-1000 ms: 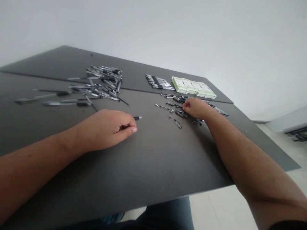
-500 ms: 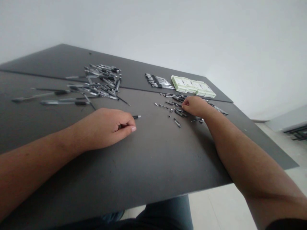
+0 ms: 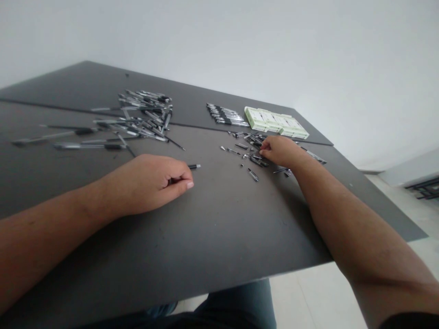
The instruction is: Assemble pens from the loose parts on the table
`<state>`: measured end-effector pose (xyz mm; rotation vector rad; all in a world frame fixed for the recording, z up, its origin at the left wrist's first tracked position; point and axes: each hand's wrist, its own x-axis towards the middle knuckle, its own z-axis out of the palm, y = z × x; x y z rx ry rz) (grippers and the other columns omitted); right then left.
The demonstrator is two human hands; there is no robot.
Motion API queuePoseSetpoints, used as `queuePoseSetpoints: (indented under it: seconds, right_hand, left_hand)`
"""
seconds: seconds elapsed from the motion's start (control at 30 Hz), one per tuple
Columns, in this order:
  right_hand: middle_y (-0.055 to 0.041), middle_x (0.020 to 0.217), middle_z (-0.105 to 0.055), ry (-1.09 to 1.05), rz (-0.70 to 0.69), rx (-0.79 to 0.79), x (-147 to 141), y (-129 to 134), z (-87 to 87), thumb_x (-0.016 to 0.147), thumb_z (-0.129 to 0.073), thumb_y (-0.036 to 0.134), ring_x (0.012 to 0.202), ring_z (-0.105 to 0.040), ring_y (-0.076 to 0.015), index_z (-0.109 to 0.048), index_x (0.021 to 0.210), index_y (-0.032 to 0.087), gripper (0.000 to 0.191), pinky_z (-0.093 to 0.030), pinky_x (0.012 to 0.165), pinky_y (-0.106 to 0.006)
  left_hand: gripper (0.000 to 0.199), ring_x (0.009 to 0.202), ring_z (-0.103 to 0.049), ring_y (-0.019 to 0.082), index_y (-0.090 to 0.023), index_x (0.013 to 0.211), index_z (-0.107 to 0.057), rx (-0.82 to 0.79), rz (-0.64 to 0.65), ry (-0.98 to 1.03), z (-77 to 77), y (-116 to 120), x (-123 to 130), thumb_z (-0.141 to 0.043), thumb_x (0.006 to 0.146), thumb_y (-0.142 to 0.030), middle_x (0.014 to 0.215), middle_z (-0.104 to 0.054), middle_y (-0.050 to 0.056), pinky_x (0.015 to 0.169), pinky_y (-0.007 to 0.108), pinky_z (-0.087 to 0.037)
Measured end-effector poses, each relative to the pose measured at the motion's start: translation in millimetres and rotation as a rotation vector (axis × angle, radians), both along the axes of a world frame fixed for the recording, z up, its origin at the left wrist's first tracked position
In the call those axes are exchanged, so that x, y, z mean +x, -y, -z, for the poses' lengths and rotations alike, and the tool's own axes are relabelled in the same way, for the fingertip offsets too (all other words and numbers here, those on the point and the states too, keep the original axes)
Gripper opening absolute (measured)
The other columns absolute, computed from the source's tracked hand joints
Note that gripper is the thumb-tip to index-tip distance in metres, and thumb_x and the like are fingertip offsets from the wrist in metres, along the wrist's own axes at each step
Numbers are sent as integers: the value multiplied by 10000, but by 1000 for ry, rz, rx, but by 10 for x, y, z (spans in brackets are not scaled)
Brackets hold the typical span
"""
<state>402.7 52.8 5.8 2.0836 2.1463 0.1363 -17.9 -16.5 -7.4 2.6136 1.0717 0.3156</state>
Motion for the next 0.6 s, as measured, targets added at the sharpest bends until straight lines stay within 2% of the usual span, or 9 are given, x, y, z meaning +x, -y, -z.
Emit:
queuePoseSetpoints:
  seconds: [0.2, 0.47, 0.6]
  right_hand:
    - [-131, 1193, -945, 54, 5, -7, -31, -8, -7, 1092, -705, 297, 1134, -858, -345, -952, 1135, 238, 258, -597, 948, -383]
    - [-172, 1184, -931, 67, -10, 5, -22, -16, 43, 1091, -645, 234, 1090, -846, -333, -946, 1087, 203, 303, -585, 936, -372]
    - [-146, 1216, -931, 45, -19, 31, -10, -8, 48, 1085, -673, 260, 1140, -844, -327, -943, 1135, 222, 277, -593, 982, -371]
  left_hand:
    - [417, 877, -783, 302, -279, 1010, -824, 1, 12, -5, 5, -5, 4, -519, 1070, -557, 964, -860, 72, 860, 407, -540]
    - [418, 906, -797, 310, -285, 1020, -822, -6, 11, -8, 18, -6, -6, -523, 1073, -572, 983, -873, 73, 848, 407, -534]
    - [427, 895, -800, 305, -283, 1023, -826, -2, 19, -13, 14, -4, 1, -509, 1079, -564, 981, -873, 71, 843, 407, -538]
